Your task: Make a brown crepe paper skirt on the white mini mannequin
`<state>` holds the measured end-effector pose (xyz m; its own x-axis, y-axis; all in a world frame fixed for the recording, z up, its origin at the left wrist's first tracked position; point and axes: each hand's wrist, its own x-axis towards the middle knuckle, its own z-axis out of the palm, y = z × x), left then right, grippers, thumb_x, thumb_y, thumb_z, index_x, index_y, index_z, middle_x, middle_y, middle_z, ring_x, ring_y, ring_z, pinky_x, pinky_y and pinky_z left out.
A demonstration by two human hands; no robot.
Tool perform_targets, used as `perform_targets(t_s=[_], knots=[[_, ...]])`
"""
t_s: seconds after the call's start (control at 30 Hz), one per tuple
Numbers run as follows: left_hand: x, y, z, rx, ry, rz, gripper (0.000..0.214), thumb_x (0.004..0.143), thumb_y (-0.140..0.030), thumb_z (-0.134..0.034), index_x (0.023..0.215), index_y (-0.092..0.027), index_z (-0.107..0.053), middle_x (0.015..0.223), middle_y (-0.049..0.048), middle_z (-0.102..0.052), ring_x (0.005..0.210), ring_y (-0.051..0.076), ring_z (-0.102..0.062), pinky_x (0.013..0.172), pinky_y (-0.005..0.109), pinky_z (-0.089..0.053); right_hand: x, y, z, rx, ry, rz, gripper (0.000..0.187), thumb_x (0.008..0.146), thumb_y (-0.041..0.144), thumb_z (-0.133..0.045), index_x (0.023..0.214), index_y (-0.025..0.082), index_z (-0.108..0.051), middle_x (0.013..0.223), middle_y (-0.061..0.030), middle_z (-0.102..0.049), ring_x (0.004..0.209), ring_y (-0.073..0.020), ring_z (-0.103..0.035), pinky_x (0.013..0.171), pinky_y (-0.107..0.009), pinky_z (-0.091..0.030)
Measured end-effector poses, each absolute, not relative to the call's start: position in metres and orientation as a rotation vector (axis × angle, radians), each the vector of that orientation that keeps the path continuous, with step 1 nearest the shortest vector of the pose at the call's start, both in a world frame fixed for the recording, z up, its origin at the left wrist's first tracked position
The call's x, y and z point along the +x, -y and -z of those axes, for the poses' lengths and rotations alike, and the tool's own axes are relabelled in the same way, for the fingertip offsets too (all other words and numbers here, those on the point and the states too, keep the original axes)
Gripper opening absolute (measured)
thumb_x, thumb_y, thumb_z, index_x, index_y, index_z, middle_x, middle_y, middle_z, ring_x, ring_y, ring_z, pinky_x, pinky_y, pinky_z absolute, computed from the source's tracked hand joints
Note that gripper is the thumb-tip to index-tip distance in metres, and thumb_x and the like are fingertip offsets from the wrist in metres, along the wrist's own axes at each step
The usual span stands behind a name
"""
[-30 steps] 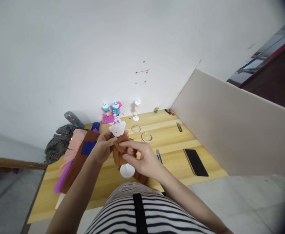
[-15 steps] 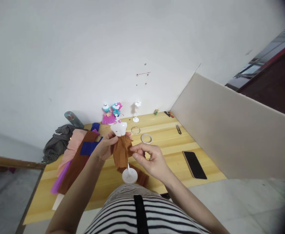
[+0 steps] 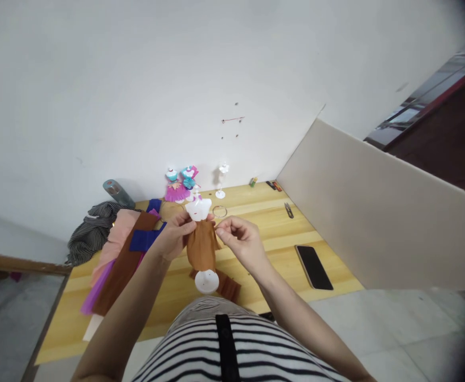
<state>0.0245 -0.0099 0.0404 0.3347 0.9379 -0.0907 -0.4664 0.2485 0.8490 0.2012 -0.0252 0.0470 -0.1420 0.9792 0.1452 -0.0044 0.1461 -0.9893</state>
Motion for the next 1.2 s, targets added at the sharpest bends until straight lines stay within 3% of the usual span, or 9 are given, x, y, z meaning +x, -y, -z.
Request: perform_targets(t_s=[0.17, 0.4, 0.57, 0.67, 0.83, 0.97, 1.07, 1.2], knots=[[0.013, 0.004, -0.026, 0.697, -0.718, -1.16, 0.032, 0.072, -0.023, -0.073, 0.102, -0.013, -0.069, 0.103, 0.0119, -0.073, 0.098, 0.026, -0.067, 0.091, 0.037, -0.05, 0.213, 0.014, -0.009, -1.078, 1.29, -1.329, 0.024, 0.069, 0.034, -0.066, 0.059, 0.016, -0.054, 0.049, 0.0064, -0.039, 0.046, -0.0073, -0.032, 0.047, -0.022, -0.024], [0.006, 0.002, 0.004, 0.523, -0.714, -1.261, 0.027, 0.077, -0.024, -0.068, 0.101, -0.013, -0.067, 0.107, 0.0109, -0.072, 0.108, 0.026, -0.063, 0.097, 0.04, -0.047, 0.209, 0.011, 0.051, -1.145, 1.21, -1.533, 0.026, 0.069, 0.041, -0.066, 0.067, 0.016, -0.058, 0.052, 0.0032, -0.051, 0.047, -0.0081, -0.04, 0.049, -0.022, -0.031], [-0.007, 0.008, 0.023, 0.551, -0.639, -1.309, 0.035, 0.07, -0.031, -0.074, 0.101, -0.017, -0.067, 0.106, 0.0096, -0.072, 0.115, 0.03, -0.058, 0.097, 0.042, -0.047, 0.2, 0.018, 0.058, -1.084, 1.321, -1.7, 0.024, 0.062, 0.032, -0.073, 0.077, 0.015, -0.066, 0.068, -0.001, -0.064, 0.059, -0.0113, -0.053, 0.059, -0.024, -0.041], [-0.017, 0.009, 0.035, 0.571, -0.652, -1.318, 0.042, 0.065, -0.034, -0.077, 0.102, -0.017, -0.067, 0.107, 0.0102, -0.072, 0.116, 0.032, -0.057, 0.096, 0.043, -0.047, 0.19, 0.026, 0.066, -1.029, 1.573, -1.791, 0.026, 0.065, 0.029, -0.07, 0.086, 0.013, -0.07, 0.075, -0.0033, -0.068, 0.062, -0.0129, -0.056, 0.059, -0.024, -0.043], [-0.024, 0.008, 0.046, 0.608, -0.705, -1.273, 0.041, 0.067, -0.034, -0.077, 0.104, -0.016, -0.067, 0.109, 0.012, -0.071, 0.116, 0.033, -0.057, 0.096, 0.043, -0.046, 0.17, 0.032, 0.088, -1.086, 2.014, -1.62, 0.014, 0.075, 0.017, -0.056, 0.077, 0.013, -0.069, 0.065, 0.0006, -0.064, 0.057, -0.0106, -0.053, 0.055, -0.02, -0.038], [-0.028, 0.006, 0.054, 0.643, -0.8, -1.262, 0.043, 0.069, -0.032, -0.075, 0.108, -0.015, -0.066, 0.117, 0.0137, -0.067, 0.121, 0.031, -0.053, 0.098, 0.039, -0.043, 0.162, 0.025, 0.11, -1.239, 2.151, -1.45, 0.014, 0.075, 0.01, -0.055, 0.074, 0.014, -0.068, 0.074, -0.0024, -0.068, 0.068, -0.014, -0.058, 0.062, -0.022, -0.039], [-0.041, 0.01, 0.072, 0.462, -1.007, -1.331, 0.039, 0.075, -0.028, -0.07, 0.112, -0.018, -0.063, 0.125, 0.0119, -0.062, 0.123, 0.026, -0.051, 0.099, 0.036, -0.041, 0.163, 0.017, 0.131, -1.411, 2.249, -1.338, 0.012, 0.078, 0.01, -0.056, 0.079, 0.013, -0.068, 0.083, -0.0076, -0.07, 0.08, -0.0185, -0.062, 0.071, -0.025, -0.042], [-0.062, 0.031, 0.104, 0.063, -1.268, -1.334, 0.02, 0.085, -0.02, -0.055, 0.102, -0.017, -0.065, 0.112, 0.0108, -0.068, 0.104, 0.019, -0.063, 0.089, 0.033, -0.048, 0.168, 0.009, 0.157, -1.637, 2.373, -1.289, 0.015, 0.089, 0.022, -0.056, 0.097, 0.013, -0.065, 0.098, -0.009, -0.067, 0.09, -0.0194, -0.063, 0.08, -0.033, -0.048]])
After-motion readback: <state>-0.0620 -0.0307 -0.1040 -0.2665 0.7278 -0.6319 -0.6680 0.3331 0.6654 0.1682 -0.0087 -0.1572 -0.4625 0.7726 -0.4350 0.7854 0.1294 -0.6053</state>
